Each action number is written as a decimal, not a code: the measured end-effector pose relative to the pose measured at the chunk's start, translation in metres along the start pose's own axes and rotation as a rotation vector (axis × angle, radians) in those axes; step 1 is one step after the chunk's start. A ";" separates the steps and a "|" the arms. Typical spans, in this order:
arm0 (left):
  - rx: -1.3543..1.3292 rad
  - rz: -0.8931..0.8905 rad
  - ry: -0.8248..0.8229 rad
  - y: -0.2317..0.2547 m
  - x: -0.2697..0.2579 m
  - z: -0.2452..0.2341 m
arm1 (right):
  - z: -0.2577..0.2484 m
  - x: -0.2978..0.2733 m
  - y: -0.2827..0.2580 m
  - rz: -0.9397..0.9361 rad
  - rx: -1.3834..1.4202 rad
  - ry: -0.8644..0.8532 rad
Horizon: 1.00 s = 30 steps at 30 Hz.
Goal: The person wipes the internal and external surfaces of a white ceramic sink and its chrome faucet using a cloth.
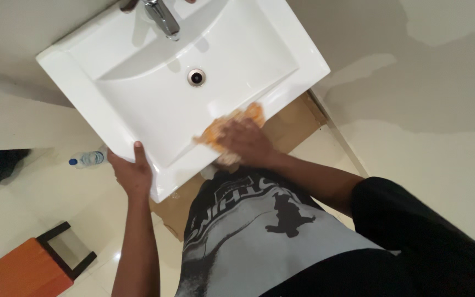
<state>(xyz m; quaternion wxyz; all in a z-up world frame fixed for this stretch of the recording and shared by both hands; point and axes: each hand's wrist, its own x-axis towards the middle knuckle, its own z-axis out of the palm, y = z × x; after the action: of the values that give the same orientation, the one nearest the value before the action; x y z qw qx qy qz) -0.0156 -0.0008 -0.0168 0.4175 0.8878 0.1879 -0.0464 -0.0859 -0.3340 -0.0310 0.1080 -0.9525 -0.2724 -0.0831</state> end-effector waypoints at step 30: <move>0.536 -0.351 0.459 0.073 -0.078 0.070 | -0.108 0.063 0.296 0.917 0.436 -0.238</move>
<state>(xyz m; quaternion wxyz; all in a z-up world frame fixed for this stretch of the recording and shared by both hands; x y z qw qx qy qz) -0.0551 -0.1189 0.0094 0.1039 0.9071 0.4064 0.0354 0.1145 -0.5749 0.0392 0.2973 -0.9322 0.1515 0.1402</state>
